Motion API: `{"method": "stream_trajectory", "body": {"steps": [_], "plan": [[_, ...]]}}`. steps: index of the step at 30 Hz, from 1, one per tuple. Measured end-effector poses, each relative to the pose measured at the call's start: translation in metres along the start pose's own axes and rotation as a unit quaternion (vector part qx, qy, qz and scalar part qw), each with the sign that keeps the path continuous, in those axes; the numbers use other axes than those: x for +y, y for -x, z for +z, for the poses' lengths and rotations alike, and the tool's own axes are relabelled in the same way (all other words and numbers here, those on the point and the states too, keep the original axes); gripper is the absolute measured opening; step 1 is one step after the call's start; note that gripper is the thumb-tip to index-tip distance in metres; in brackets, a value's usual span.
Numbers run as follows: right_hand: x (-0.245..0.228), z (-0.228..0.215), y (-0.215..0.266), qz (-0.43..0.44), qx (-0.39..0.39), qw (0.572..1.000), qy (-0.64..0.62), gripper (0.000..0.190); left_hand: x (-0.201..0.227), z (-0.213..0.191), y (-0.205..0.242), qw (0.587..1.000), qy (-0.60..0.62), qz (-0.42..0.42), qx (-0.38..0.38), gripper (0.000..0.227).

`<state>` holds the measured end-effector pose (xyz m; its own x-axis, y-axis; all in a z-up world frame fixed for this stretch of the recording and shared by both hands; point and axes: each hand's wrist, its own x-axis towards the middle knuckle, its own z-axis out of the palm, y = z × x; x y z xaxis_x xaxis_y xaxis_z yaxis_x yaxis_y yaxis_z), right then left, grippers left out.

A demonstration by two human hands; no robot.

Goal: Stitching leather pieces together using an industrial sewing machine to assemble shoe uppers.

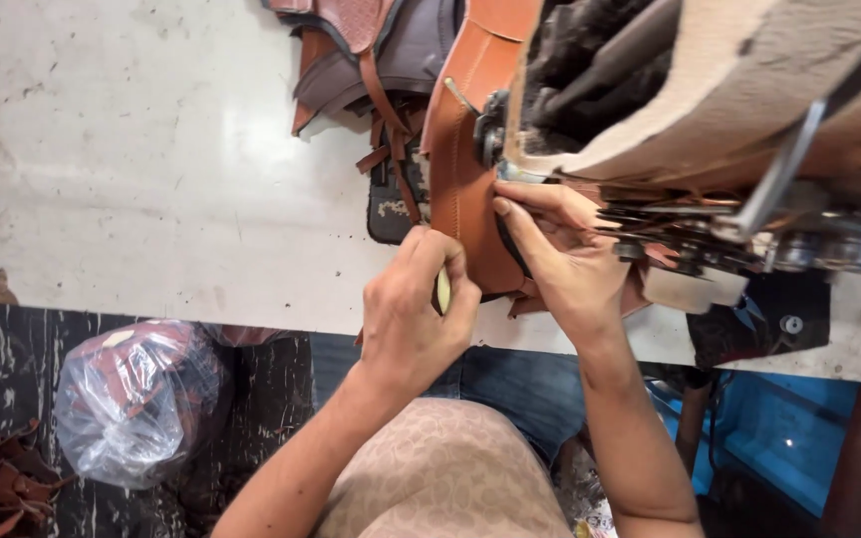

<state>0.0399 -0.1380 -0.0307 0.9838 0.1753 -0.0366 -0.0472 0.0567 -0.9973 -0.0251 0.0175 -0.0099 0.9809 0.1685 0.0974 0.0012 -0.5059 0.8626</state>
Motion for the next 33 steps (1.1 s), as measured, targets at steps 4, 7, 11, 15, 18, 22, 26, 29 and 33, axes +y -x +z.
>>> {"method": "stream_trajectory", "body": {"steps": [4, 7, 11, 15, 18, 22, 26, 29, 33], "plan": [[0.001, 0.003, 0.001, 0.013, 0.005, 1.0, -0.009, 0.02, 0.013, -0.015, 0.004, 0.999, 0.013, 0.035, 0.007, 0.025], [0.002, -0.003, 0.001, 0.061, 0.029, 0.997, 0.025, 0.019, 0.014, -0.015, 0.007, 0.996, -0.063, 0.06, 0.007, 0.031], [0.002, -0.006, -0.003, 0.035, -0.011, 0.999, -0.006, 0.02, 0.004, -0.01, 0.008, 0.997, -0.061, 0.052, 0.012, 0.039], [0.003, -0.011, -0.004, 0.003, -0.018, 1.0, -0.001, 0.02, 0.004, -0.008, -0.008, 0.996, -0.037, 0.066, 0.041, 0.018], [-0.017, -0.008, -0.004, 0.144, 0.027, 0.989, 0.033, 0.02, 0.006, -0.01, -0.021, 0.991, -0.057, 0.105, 0.054, 0.018], [-0.018, -0.006, -0.005, 0.159, 0.049, 0.985, 0.041, 0.02, 0.002, -0.02, -0.042, 0.991, -0.05, 0.12, 0.019, 0.018], [-0.01, -0.007, -0.004, 0.035, 0.027, 0.999, 0.029, 0.02, 0.008, -0.036, -0.067, 0.987, -0.083, 0.133, -0.029, 0.015], [-0.019, -0.006, -0.004, 0.056, 0.031, 0.997, 0.041, 0.021, 0.018, -0.046, -0.085, 0.979, -0.084, 0.177, -0.054, 0.016], [-0.014, -0.011, -0.002, 0.127, -0.002, 0.99, -0.055, 0.025, 0.03, -0.057, -0.105, 0.968, -0.094, 0.217, -0.087, 0.018]]}}
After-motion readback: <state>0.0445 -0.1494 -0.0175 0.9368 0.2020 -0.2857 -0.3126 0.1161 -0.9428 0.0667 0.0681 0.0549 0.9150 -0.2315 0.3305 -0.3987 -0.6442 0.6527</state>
